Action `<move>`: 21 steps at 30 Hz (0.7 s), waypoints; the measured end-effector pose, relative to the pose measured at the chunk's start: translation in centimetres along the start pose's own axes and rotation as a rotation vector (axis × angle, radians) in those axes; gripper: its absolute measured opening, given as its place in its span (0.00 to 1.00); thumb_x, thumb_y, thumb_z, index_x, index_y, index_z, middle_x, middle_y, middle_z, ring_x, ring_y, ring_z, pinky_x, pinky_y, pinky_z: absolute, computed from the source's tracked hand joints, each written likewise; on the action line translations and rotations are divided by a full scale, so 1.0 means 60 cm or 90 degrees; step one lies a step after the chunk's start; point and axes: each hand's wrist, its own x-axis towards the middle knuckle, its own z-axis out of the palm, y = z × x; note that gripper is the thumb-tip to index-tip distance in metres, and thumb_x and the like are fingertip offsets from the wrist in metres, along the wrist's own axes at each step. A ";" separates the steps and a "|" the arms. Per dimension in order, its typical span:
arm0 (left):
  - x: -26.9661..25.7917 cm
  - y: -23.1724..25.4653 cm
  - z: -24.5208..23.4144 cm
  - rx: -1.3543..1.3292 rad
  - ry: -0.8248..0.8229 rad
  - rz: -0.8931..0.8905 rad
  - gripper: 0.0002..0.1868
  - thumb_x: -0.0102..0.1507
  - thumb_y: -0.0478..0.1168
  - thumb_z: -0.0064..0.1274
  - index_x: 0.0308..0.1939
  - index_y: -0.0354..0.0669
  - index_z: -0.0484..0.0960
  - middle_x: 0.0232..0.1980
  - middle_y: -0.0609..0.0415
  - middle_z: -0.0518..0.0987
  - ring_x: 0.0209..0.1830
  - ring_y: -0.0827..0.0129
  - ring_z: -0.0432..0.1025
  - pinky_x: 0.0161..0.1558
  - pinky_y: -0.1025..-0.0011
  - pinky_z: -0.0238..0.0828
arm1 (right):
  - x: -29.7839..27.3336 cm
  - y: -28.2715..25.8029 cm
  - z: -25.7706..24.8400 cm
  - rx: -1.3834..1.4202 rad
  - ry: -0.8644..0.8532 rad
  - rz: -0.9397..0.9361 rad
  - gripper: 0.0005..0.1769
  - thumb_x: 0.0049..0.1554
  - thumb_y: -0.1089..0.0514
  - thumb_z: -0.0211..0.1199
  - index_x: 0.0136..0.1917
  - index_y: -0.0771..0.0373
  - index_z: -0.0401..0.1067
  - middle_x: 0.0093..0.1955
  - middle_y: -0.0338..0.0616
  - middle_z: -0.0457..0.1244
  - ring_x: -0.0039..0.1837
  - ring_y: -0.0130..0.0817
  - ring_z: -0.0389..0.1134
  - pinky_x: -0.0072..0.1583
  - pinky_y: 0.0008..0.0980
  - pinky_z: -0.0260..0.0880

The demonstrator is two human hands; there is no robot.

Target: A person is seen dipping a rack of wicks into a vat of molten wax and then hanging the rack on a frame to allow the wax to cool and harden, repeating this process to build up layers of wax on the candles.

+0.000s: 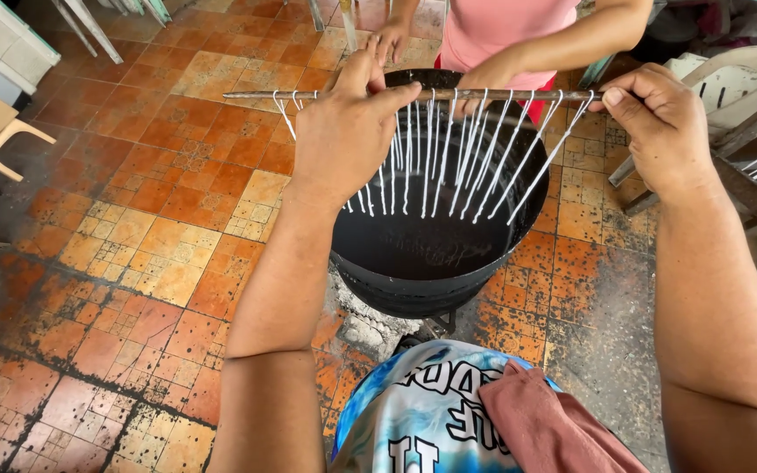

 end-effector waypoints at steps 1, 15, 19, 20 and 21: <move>0.000 -0.002 0.000 0.000 -0.001 -0.001 0.10 0.69 0.42 0.60 0.53 0.60 0.89 0.44 0.59 0.68 0.29 0.75 0.69 0.21 0.77 0.74 | 0.001 0.001 0.000 0.001 -0.001 0.000 0.08 0.79 0.66 0.57 0.57 0.65 0.75 0.54 0.44 0.60 0.59 0.34 0.61 0.64 0.32 0.64; -0.004 -0.102 0.072 -0.002 -0.258 0.000 0.06 0.65 0.40 0.66 0.43 0.44 0.89 0.36 0.56 0.76 0.36 0.62 0.74 0.28 0.60 0.73 | -0.013 0.040 0.047 -0.016 -0.038 0.069 0.07 0.75 0.69 0.56 0.53 0.65 0.72 0.52 0.44 0.61 0.57 0.36 0.62 0.63 0.37 0.67; -0.034 -0.120 0.121 -0.024 -0.304 -0.009 0.05 0.65 0.41 0.65 0.42 0.45 0.88 0.38 0.56 0.76 0.39 0.60 0.74 0.29 0.58 0.75 | -0.031 0.067 0.084 -0.013 -0.046 0.087 0.05 0.74 0.68 0.59 0.54 0.67 0.73 0.49 0.41 0.56 0.54 0.36 0.58 0.60 0.36 0.62; -0.046 -0.124 0.140 -0.011 -0.322 -0.008 0.06 0.65 0.42 0.65 0.43 0.45 0.89 0.38 0.56 0.76 0.39 0.60 0.73 0.28 0.59 0.74 | -0.036 0.048 0.091 -0.019 -0.033 0.083 0.08 0.70 0.68 0.59 0.63 0.68 0.69 0.57 0.46 0.51 0.64 0.43 0.55 0.69 0.44 0.56; -0.057 -0.130 0.159 0.001 -0.341 -0.006 0.08 0.65 0.42 0.65 0.44 0.45 0.89 0.37 0.56 0.76 0.38 0.61 0.72 0.27 0.61 0.74 | -0.039 0.029 0.098 -0.025 -0.020 0.079 0.20 0.67 0.68 0.60 0.71 0.70 0.64 0.64 0.51 0.46 0.73 0.50 0.52 0.79 0.53 0.50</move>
